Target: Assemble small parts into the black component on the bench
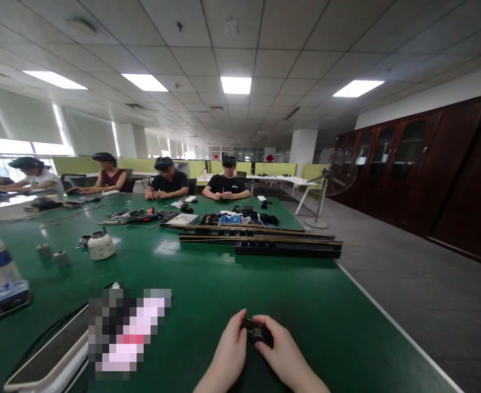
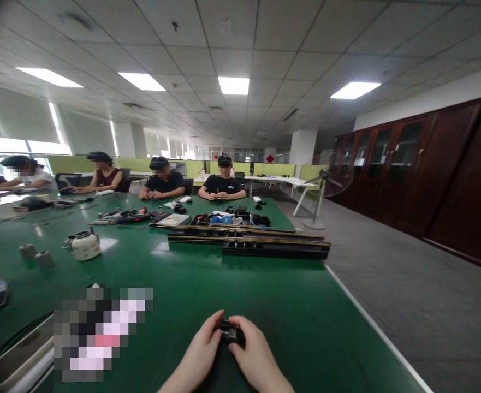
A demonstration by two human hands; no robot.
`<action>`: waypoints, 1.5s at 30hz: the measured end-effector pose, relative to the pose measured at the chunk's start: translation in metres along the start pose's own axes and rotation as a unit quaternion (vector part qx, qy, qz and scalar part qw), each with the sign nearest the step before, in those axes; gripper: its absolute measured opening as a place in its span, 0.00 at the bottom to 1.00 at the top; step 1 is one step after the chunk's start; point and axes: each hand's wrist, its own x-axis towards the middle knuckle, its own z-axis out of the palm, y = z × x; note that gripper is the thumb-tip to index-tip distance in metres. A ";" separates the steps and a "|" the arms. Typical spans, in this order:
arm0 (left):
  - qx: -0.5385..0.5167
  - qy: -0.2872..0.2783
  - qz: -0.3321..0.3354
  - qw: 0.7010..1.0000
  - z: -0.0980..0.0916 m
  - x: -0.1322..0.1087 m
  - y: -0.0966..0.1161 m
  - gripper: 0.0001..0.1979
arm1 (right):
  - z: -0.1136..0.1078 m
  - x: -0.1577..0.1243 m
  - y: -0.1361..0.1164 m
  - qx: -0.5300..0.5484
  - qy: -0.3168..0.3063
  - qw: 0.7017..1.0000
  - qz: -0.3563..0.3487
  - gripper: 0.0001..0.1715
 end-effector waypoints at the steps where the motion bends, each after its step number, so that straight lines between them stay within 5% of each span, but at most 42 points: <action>1: 0.048 -0.006 0.037 0.998 -0.003 -0.003 -0.003 0.25 | -0.002 -0.001 -0.001 0.012 -0.007 1.000 -0.006 0.27; 6: 0.171 -0.075 0.090 0.978 -0.014 -0.007 -0.005 0.33 | -0.011 -0.004 -0.004 0.066 -0.066 0.996 -0.004 0.30; 13: 0.158 -0.107 0.109 0.975 -0.023 -0.004 0.000 0.36 | -0.009 -0.001 -0.002 0.111 -0.091 0.990 -0.015 0.31; 18: 0.154 -0.090 0.105 0.978 -0.026 -0.005 -0.004 0.29 | -0.007 0.002 0.002 0.096 -0.074 0.992 -0.020 0.29; 24: 0.161 -0.086 0.107 0.977 -0.027 -0.008 0.009 0.21 | -0.008 0.002 -0.001 0.010 -0.063 0.998 -0.029 0.17; 33: 0.201 -0.104 0.124 0.966 -0.039 -0.008 0.018 0.18 | -0.002 0.005 0.004 -0.013 -0.051 0.999 -0.007 0.12; 45: 0.165 -0.087 0.168 0.968 -0.043 -0.008 0.000 0.22 | 0.002 0.003 -0.001 -0.037 -0.066 0.997 -0.021 0.12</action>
